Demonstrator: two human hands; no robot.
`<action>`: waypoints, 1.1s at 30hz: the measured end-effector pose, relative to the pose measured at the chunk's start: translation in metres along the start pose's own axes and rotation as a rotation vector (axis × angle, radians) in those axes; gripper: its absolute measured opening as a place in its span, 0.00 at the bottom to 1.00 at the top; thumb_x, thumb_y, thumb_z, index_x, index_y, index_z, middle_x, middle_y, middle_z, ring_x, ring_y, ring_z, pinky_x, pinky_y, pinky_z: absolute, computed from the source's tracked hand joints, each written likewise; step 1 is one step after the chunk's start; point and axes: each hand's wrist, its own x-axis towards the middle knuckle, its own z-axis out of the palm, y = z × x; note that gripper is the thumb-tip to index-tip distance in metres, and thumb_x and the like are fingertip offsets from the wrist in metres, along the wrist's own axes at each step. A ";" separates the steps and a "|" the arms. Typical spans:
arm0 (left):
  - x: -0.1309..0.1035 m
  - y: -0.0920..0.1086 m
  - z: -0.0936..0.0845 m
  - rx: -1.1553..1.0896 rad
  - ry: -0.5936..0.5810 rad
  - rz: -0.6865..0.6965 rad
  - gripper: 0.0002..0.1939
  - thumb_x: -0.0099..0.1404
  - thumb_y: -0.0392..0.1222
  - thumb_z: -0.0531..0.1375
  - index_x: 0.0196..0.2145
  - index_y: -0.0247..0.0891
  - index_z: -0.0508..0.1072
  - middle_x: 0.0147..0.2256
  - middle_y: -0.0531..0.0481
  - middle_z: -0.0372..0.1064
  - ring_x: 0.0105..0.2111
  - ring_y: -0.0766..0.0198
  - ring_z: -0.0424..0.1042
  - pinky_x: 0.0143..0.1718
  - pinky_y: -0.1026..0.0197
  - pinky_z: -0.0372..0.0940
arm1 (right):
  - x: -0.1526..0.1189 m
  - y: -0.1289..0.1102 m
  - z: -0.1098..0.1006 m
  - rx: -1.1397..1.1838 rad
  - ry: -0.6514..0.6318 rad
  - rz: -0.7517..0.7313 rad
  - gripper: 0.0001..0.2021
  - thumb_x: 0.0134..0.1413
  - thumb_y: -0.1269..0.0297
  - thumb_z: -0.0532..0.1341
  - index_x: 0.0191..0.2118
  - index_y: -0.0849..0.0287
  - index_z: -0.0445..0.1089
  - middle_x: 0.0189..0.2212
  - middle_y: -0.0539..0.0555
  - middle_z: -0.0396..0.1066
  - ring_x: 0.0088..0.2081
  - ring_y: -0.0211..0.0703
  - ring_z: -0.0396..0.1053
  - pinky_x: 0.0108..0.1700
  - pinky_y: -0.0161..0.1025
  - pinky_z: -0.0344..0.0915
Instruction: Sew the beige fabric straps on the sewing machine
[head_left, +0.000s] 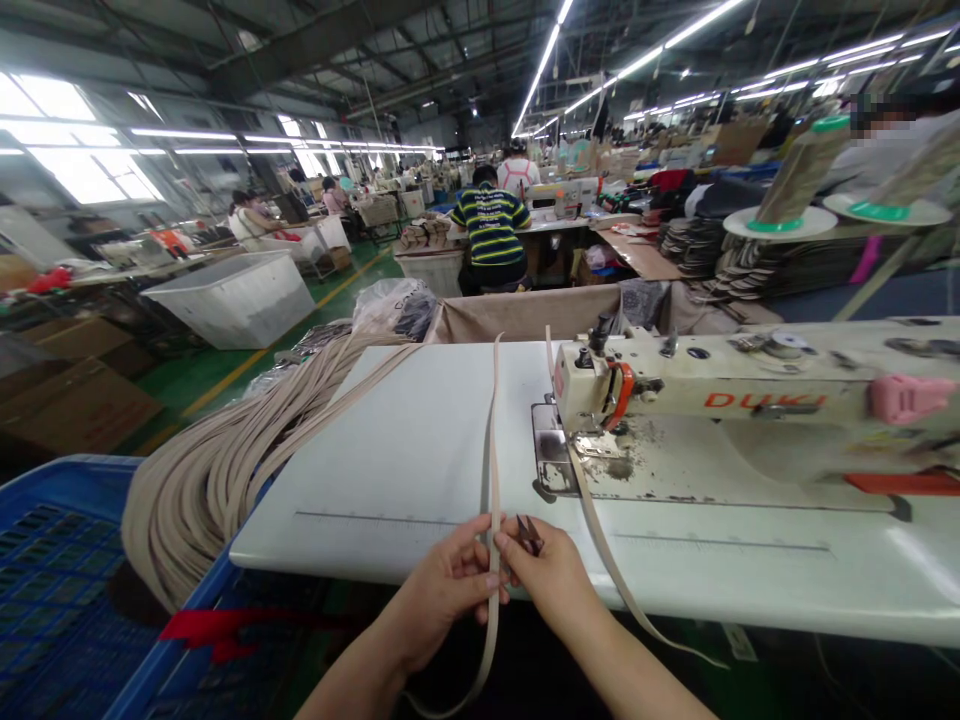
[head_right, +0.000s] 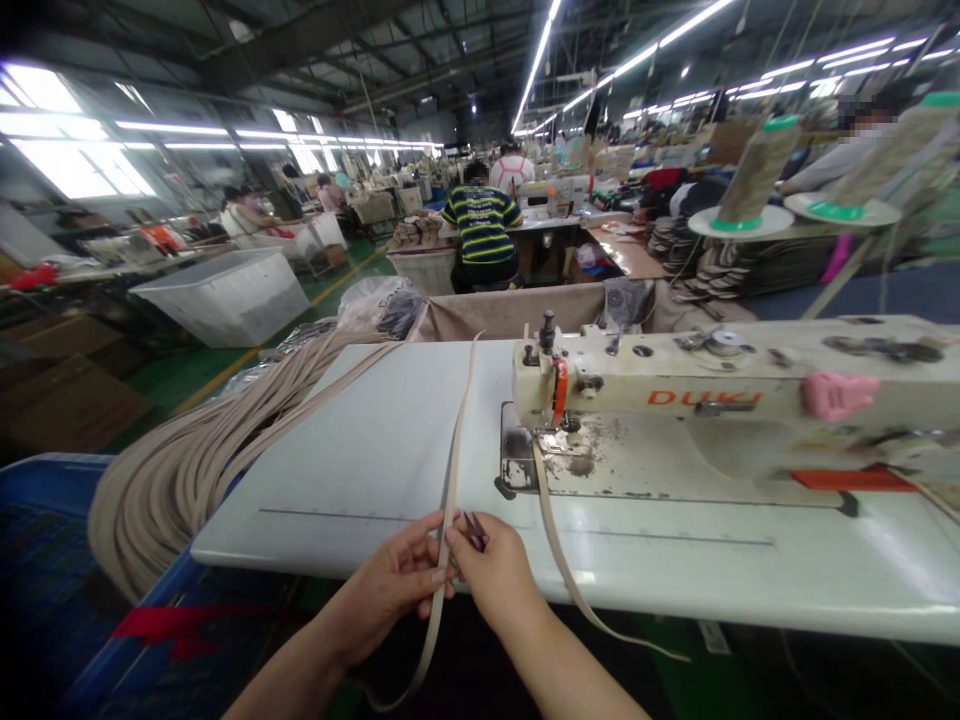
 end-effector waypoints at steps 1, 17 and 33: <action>-0.001 0.000 0.000 -0.013 -0.005 -0.008 0.42 0.55 0.46 0.76 0.64 0.40 0.66 0.37 0.46 0.68 0.36 0.58 0.73 0.25 0.67 0.60 | 0.000 0.000 0.000 -0.008 -0.003 0.004 0.15 0.54 0.49 0.64 0.29 0.56 0.70 0.19 0.48 0.68 0.22 0.41 0.66 0.26 0.38 0.63; -0.006 -0.009 -0.005 -0.071 -0.064 -0.083 0.60 0.56 0.41 0.75 0.73 0.55 0.42 0.37 0.48 0.70 0.33 0.57 0.76 0.23 0.69 0.62 | -0.002 -0.009 0.002 -0.060 -0.003 0.012 0.07 0.48 0.59 0.65 0.30 0.56 0.71 0.22 0.48 0.69 0.27 0.41 0.67 0.32 0.37 0.65; -0.005 -0.002 0.003 -0.059 -0.050 -0.066 0.34 0.62 0.47 0.71 0.61 0.40 0.65 0.41 0.44 0.70 0.35 0.59 0.75 0.24 0.69 0.62 | 0.001 -0.005 -0.013 0.086 0.030 0.072 0.19 0.49 0.46 0.69 0.33 0.60 0.77 0.19 0.46 0.64 0.22 0.36 0.60 0.29 0.36 0.60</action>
